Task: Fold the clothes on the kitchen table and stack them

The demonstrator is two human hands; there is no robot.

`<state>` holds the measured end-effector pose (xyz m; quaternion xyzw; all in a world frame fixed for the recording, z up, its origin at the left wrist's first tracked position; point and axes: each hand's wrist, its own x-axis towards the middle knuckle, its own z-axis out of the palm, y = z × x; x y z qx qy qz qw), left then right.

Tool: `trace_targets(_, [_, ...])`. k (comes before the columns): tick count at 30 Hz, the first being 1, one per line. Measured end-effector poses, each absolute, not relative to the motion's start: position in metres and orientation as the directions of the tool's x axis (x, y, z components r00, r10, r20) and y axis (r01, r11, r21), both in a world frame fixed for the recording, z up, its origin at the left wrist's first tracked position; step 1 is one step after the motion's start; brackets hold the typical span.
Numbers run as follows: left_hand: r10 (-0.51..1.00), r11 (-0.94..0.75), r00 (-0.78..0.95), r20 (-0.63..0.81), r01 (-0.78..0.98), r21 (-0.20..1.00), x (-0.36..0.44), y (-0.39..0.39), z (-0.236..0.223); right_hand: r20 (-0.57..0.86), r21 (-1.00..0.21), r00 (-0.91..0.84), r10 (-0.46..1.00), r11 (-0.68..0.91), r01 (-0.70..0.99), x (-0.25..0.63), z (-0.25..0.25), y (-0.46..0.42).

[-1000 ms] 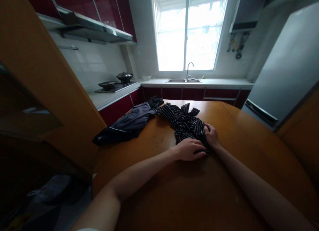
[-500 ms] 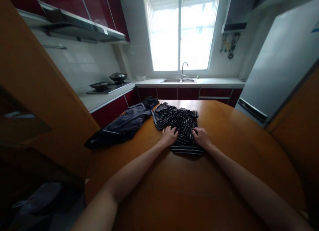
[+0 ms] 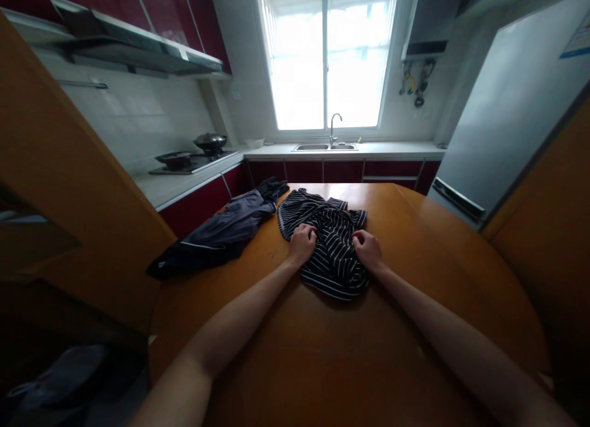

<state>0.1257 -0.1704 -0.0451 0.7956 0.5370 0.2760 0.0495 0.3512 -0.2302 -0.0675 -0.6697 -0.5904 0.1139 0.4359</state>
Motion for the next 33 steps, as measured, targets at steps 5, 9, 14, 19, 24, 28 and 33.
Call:
trace_targets(5, [0.697, -0.700, 0.461, 0.549, 0.601, 0.384, 0.134, -0.190, -0.039, 0.347, -0.608, 0.331, 0.878, -0.058, 0.792, 0.361, -0.068, -0.228])
trace_targets(9, [0.598, -0.802, 0.707, 0.378, 0.531, 0.275, 0.142, -0.201, -0.050, 0.289, -0.524, 0.222, 0.931, -0.040, 0.850, 0.358, -0.070, -0.227])
trace_targets(14, [0.579, -0.814, 0.756, 0.304, 0.521, 0.256, 0.143, -0.197, -0.060, 0.298, -0.508, 0.114, 0.948, 0.057, 0.860, 0.357, -0.075, -0.224])
trace_targets(19, [0.495, -0.867, 0.727, 0.475, 0.379, 0.323, 0.142, -0.198, -0.055, 0.320, -0.659, 0.307, 0.896, -0.022, 0.752, 0.391, -0.073, -0.210])
trace_targets(24, [0.481, -0.875, 0.631, 0.608, 0.306, 0.375, 0.145, -0.202, -0.049, 0.305, -0.744, 0.578, 0.756, -0.190, 0.641, 0.465, -0.069, -0.208])
trace_targets(28, [0.545, -0.838, 0.547, 0.636, 0.338, 0.428, 0.146, -0.198, -0.051, 0.318, -0.803, 0.763, 0.562, -0.268, 0.532, 0.515, -0.065, -0.219])
trace_targets(33, [0.664, -0.748, 0.483, 0.571, 0.424, 0.510, 0.146, -0.186, -0.059, 0.422, -0.821, 0.789, 0.446, -0.181, 0.541, 0.532, -0.040, -0.221])
